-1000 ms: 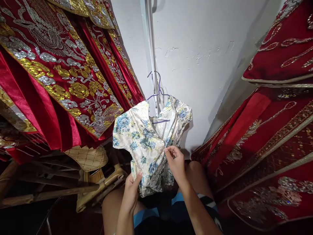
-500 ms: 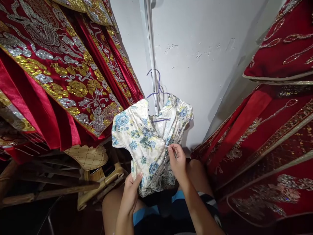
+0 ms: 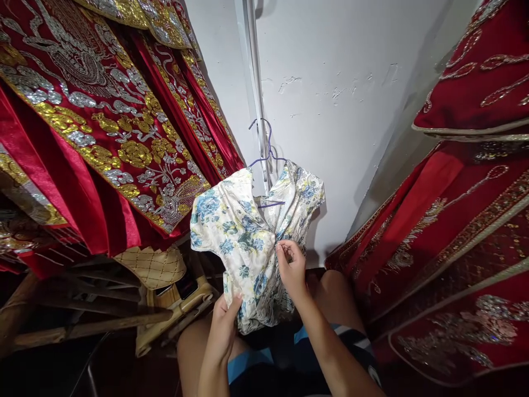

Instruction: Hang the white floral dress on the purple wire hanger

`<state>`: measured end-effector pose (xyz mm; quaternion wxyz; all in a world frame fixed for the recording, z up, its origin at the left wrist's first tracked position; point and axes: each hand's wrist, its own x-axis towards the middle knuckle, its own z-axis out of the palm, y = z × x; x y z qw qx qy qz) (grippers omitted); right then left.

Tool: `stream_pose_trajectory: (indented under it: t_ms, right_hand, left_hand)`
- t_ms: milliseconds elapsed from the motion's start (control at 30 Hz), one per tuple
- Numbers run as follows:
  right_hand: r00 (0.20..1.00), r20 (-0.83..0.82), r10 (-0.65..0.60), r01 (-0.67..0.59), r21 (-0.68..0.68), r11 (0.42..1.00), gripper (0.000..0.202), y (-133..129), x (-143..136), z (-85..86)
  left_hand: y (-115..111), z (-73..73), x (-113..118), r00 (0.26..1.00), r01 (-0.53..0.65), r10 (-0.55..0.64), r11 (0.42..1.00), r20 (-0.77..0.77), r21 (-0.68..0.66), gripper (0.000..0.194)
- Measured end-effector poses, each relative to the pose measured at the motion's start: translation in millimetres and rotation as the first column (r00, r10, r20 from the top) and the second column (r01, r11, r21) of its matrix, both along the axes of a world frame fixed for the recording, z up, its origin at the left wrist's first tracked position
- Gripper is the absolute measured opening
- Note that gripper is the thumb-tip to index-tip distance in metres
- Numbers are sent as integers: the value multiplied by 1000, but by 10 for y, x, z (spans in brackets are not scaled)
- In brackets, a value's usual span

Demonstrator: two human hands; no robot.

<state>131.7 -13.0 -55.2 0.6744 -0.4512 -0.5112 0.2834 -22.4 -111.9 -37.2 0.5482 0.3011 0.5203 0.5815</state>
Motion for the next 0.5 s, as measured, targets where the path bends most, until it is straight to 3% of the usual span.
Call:
stream_pose_trajectory:
  t_ms: [200, 333, 400, 500]
  right_hand:
    - [1000, 24, 19, -20, 45, 999, 16, -73, 33, 15]
    - [997, 79, -10, -3, 157, 988, 10, -202, 165, 98]
    - [994, 105, 12, -35, 217, 976, 6, -269, 236, 152]
    - [990, 133, 39, -72, 253, 965, 8, -339, 305, 218]
  left_hand:
    - [-32, 44, -34, 998, -52, 52, 999, -24, -5, 67]
    - [48, -93, -83, 967, -249, 249, 969, -49, 4, 58]
    - [110, -152, -67, 918, -369, 377, 926, -121, 81, 57]
    - [175, -141, 46, 774, -462, 561, 818, -293, 344, 58]
